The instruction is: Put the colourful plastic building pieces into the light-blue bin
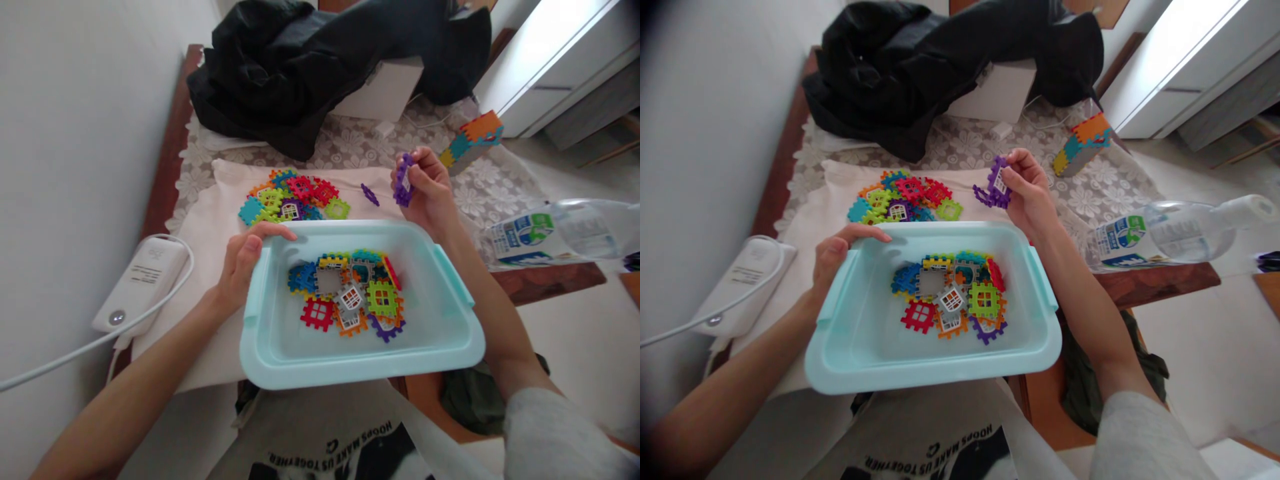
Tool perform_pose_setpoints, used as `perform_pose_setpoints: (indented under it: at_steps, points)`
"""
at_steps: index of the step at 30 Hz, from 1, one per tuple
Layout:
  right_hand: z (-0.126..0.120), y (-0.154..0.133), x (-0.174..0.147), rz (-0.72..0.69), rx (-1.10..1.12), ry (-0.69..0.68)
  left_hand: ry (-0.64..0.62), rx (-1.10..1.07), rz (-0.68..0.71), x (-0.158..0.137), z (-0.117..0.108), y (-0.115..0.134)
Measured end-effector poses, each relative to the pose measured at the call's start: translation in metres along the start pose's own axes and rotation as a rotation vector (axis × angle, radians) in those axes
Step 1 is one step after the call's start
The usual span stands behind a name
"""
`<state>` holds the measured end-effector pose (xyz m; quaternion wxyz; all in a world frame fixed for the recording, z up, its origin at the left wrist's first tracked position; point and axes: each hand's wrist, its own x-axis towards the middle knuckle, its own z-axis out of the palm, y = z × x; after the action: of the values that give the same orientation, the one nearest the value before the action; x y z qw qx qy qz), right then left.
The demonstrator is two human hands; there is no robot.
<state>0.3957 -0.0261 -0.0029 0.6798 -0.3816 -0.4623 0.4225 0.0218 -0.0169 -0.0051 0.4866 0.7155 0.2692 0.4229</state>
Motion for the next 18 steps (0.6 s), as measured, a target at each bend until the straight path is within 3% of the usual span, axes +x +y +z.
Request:
perform_pose_setpoints:
  at_steps: [4,7,10,15,18]
  points:
    - [0.015,-0.018,-0.011,0.010,0.011,-0.157,0.021,0.030,-0.042,-0.001,-0.001,0.000]
    - [0.014,-0.021,-0.011,0.018,-0.133,-0.169,0.021,0.020,-0.049,-0.001,-0.001,-0.001]
    - [-0.002,-0.022,-0.002,0.064,-0.395,-0.160,0.013,0.018,-0.036,-0.002,-0.002,-0.002]
    - [-0.025,-0.036,0.001,0.346,-1.072,-0.665,0.001,0.028,-0.053,-0.001,-0.002,-0.001]
    - [-0.030,-0.041,-0.008,0.360,-1.181,-0.836,0.005,0.034,-0.035,-0.002,-0.003,-0.002]
